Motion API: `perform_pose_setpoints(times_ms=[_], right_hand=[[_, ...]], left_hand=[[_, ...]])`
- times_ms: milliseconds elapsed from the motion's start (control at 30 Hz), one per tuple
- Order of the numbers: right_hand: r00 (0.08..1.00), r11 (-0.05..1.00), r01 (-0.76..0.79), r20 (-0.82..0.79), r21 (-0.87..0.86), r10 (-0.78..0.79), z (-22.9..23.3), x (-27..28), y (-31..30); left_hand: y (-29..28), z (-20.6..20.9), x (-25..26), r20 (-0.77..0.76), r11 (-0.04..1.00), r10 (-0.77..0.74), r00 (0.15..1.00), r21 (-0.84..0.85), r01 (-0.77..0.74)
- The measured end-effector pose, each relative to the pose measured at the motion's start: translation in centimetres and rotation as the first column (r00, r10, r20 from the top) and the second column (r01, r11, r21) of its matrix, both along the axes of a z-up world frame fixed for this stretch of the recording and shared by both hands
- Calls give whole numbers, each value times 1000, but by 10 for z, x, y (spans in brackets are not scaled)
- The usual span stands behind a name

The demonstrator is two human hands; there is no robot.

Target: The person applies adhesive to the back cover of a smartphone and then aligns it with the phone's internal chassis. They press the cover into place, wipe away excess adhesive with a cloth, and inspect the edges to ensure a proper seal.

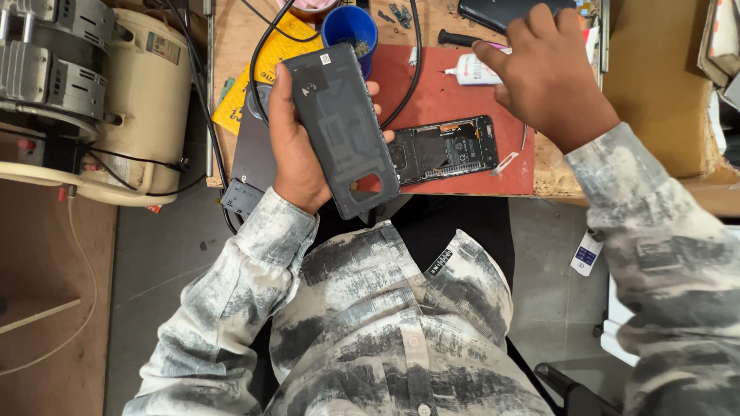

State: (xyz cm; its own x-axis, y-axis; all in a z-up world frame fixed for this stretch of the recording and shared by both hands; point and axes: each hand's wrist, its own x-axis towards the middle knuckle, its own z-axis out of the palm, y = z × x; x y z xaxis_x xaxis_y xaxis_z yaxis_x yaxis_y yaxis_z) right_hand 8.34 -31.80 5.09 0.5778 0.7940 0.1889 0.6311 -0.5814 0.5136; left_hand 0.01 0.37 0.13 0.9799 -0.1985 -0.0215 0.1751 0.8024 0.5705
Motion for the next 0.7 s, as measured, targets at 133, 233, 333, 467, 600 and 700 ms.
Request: perform_pose_setpoints(times_ms=[133, 233, 333, 467, 600, 700], right_hand=[[994, 992, -26, 103, -127, 39, 29, -9, 19], [983, 974, -40, 167, -224, 78, 43, -13, 31], [978, 947, -56, 174, -315, 116, 52, -15, 40], [980, 867, -44, 147, -496, 133, 57, -15, 48], [939, 761, -76, 210, -644, 271, 61, -23, 53], [921, 644, -153, 128, -750, 368, 68, -27, 49]], left_hand=[[0, 1, 1, 7, 1000, -1, 1000, 4, 1], [-1, 1, 1, 9, 1000, -6, 1000, 4, 6], [-2, 1, 0, 3, 1000, -11, 1000, 5, 11], [-2, 3, -1, 7, 1000, -13, 1000, 8, 13], [-2, 5, 0, 5, 999, -31, 999, -40, 32], [-1, 6, 0, 9, 998, -28, 1000, -48, 28]])
